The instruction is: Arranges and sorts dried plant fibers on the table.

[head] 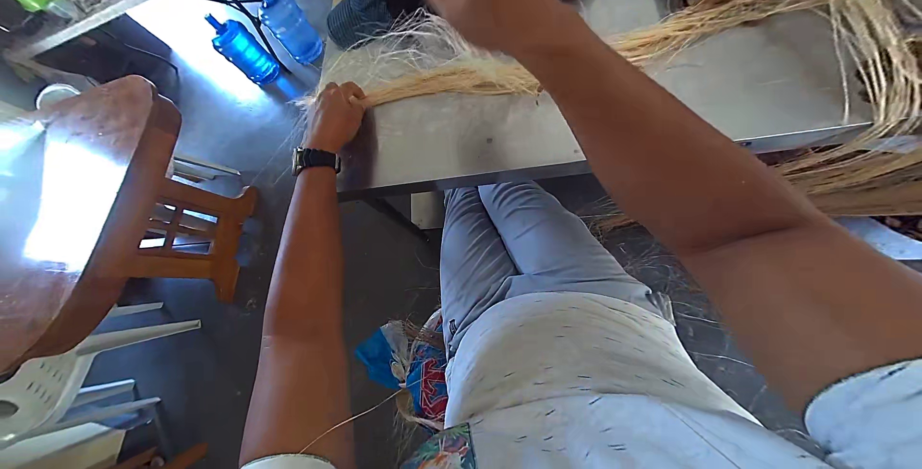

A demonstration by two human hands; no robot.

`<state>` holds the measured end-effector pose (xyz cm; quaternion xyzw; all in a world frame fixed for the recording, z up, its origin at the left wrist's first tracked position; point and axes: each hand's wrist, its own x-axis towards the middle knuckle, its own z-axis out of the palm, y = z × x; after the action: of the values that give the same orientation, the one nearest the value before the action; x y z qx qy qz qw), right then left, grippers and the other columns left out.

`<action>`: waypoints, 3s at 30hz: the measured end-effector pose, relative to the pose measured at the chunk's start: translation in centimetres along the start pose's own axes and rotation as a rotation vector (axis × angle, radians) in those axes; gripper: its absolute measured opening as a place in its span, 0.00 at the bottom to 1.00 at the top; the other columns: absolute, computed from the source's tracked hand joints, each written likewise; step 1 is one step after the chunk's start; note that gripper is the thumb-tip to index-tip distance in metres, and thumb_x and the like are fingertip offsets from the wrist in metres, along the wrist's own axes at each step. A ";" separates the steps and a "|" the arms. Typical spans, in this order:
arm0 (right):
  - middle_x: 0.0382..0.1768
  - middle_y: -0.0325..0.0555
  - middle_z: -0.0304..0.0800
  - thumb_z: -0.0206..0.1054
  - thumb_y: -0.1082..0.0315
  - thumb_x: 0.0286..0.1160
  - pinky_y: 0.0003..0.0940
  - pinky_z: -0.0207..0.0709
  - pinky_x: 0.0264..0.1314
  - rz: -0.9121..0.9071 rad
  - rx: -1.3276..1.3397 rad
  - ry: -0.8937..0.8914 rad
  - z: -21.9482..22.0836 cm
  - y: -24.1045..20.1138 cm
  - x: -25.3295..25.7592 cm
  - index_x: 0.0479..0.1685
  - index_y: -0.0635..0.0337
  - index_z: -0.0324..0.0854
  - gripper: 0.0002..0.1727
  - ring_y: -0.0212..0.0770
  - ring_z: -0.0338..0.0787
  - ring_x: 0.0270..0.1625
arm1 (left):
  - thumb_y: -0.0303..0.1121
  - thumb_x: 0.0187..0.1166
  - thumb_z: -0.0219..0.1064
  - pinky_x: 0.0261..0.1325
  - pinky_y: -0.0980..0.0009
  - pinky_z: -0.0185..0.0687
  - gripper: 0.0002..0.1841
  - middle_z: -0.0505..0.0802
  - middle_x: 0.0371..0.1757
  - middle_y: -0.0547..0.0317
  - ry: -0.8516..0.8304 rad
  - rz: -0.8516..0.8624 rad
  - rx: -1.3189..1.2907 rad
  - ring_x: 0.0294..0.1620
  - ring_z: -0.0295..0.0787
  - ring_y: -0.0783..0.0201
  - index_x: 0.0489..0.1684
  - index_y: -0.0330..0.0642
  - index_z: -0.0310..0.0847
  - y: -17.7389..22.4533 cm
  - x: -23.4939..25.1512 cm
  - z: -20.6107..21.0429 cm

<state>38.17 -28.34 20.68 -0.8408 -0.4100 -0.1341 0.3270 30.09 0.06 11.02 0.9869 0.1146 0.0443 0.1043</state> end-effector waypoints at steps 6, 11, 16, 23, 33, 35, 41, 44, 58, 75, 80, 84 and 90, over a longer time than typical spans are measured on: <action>0.54 0.54 0.93 0.72 0.59 0.79 0.60 0.81 0.65 -0.253 0.076 -0.591 5.7 0.9 -4.9 0.62 0.57 0.89 0.18 0.54 0.91 0.59 | 0.34 0.87 0.60 0.68 0.33 0.76 0.14 0.90 0.53 0.33 0.014 0.291 0.014 0.62 0.86 0.35 0.52 0.34 0.89 -0.9 -4.0 -0.8; 0.77 0.62 0.77 0.76 0.55 0.73 0.76 0.66 0.72 -0.083 -0.081 -0.384 7.4 3.8 -2.9 0.80 0.51 0.78 0.33 0.66 0.77 0.77 | 0.29 0.84 0.65 0.62 0.39 0.84 0.08 0.90 0.59 0.40 0.076 0.313 -0.037 0.60 0.89 0.43 0.49 0.34 0.89 -1.5 -6.9 -0.9; 0.71 0.59 0.82 0.72 0.47 0.77 0.71 0.72 0.72 -0.050 -0.048 -0.384 10.1 8.0 -1.3 0.72 0.55 0.83 0.29 0.63 0.81 0.74 | 0.31 0.87 0.61 0.62 0.42 0.85 0.13 0.86 0.67 0.37 0.255 0.124 -0.187 0.61 0.88 0.43 0.60 0.35 0.86 -2.0 -8.1 0.6; 0.57 0.56 0.90 0.68 0.59 0.79 0.63 0.73 0.72 -0.100 0.085 -0.194 11.9 9.7 -3.2 0.49 0.61 0.89 0.14 0.55 0.86 0.66 | 0.39 0.87 0.59 0.57 0.47 0.88 0.24 0.77 0.76 0.34 0.566 -0.041 -0.276 0.54 0.91 0.47 0.80 0.41 0.73 -1.6 -9.5 3.9; 0.43 0.50 0.93 0.63 0.66 0.85 0.42 0.83 0.60 0.200 0.567 -0.024 10.0 9.9 -3.5 0.51 0.67 0.85 0.12 0.39 0.91 0.47 | 0.37 0.87 0.59 0.50 0.62 0.89 0.25 0.77 0.74 0.34 0.811 -0.265 -0.335 0.46 0.90 0.55 0.81 0.39 0.72 -1.4 -9.9 3.7; 0.42 0.49 0.93 0.64 0.66 0.85 0.40 0.83 0.60 0.207 0.599 -0.020 10.1 10.1 -3.5 0.50 0.66 0.85 0.11 0.37 0.91 0.46 | 0.35 0.86 0.60 0.49 0.65 0.85 0.24 0.81 0.68 0.35 0.869 -0.311 -0.363 0.44 0.87 0.56 0.79 0.37 0.73 -1.4 -9.7 3.5; 0.39 0.44 0.91 0.65 0.66 0.85 0.35 0.84 0.55 0.217 0.659 -0.021 10.1 10.2 -3.5 0.47 0.65 0.84 0.10 0.32 0.90 0.42 | 0.38 0.91 0.53 0.53 0.60 0.83 0.19 0.90 0.46 0.47 0.928 -0.389 -0.479 0.43 0.87 0.57 0.69 0.35 0.78 -2.4 -9.7 3.3; 0.38 0.43 0.91 0.65 0.65 0.85 0.32 0.84 0.53 0.233 0.670 -0.021 10.1 10.3 -3.4 0.46 0.64 0.84 0.09 0.30 0.89 0.41 | 0.41 0.93 0.50 0.52 0.57 0.83 0.21 0.90 0.38 0.48 0.873 -0.349 -0.460 0.40 0.88 0.58 0.53 0.32 0.84 -2.2 -9.7 3.2; 0.37 0.46 0.91 0.62 0.64 0.87 0.38 0.86 0.51 0.265 0.667 -0.012 10.4 11.2 -2.7 0.49 0.64 0.83 0.11 0.35 0.91 0.39 | 0.40 0.92 0.52 0.47 0.46 0.84 0.22 0.91 0.35 0.49 0.352 0.021 -0.268 0.35 0.88 0.50 0.82 0.51 0.76 5.4 -5.7 4.6; 0.32 0.42 0.90 0.59 0.68 0.89 0.34 0.89 0.46 0.364 0.960 0.117 10.1 10.9 -3.1 0.48 0.64 0.78 0.07 0.35 0.92 0.33 | 0.38 0.90 0.58 0.36 0.67 0.81 0.14 0.86 0.26 0.59 0.676 0.054 -0.528 0.24 0.81 0.67 0.54 0.37 0.86 4.5 -6.6 5.6; 0.36 0.46 0.89 0.57 0.67 0.89 0.39 0.90 0.45 0.354 0.801 0.167 10.0 10.9 -3.1 0.55 0.67 0.78 0.11 0.38 0.92 0.34 | 0.41 0.89 0.61 0.31 0.66 0.86 0.15 0.90 0.31 0.58 0.728 0.022 -0.645 0.24 0.86 0.66 0.57 0.37 0.81 4.6 -7.4 5.3; 0.48 0.59 0.90 0.54 0.71 0.83 0.54 0.82 0.61 0.138 0.233 0.165 9.1 9.4 -3.3 0.69 0.64 0.79 0.19 0.54 0.91 0.52 | 0.38 0.90 0.59 0.33 0.66 0.87 0.14 0.92 0.36 0.56 0.676 0.117 -0.609 0.26 0.87 0.66 0.58 0.36 0.82 4.7 -8.4 5.6; 0.66 0.59 0.84 0.66 0.71 0.72 0.68 0.63 0.76 -0.156 -0.018 0.112 9.4 4.0 -3.7 0.65 0.52 0.87 0.20 0.64 0.77 0.75 | 0.36 0.92 0.54 0.34 0.65 0.89 0.16 0.94 0.39 0.56 0.529 0.151 -0.607 0.28 0.89 0.66 0.62 0.38 0.83 4.6 -8.7 5.4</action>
<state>38.53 -26.13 10.03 -0.8005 -0.4541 -0.2095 0.3304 23.30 -7.43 6.20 0.8715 0.0464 0.3361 0.3540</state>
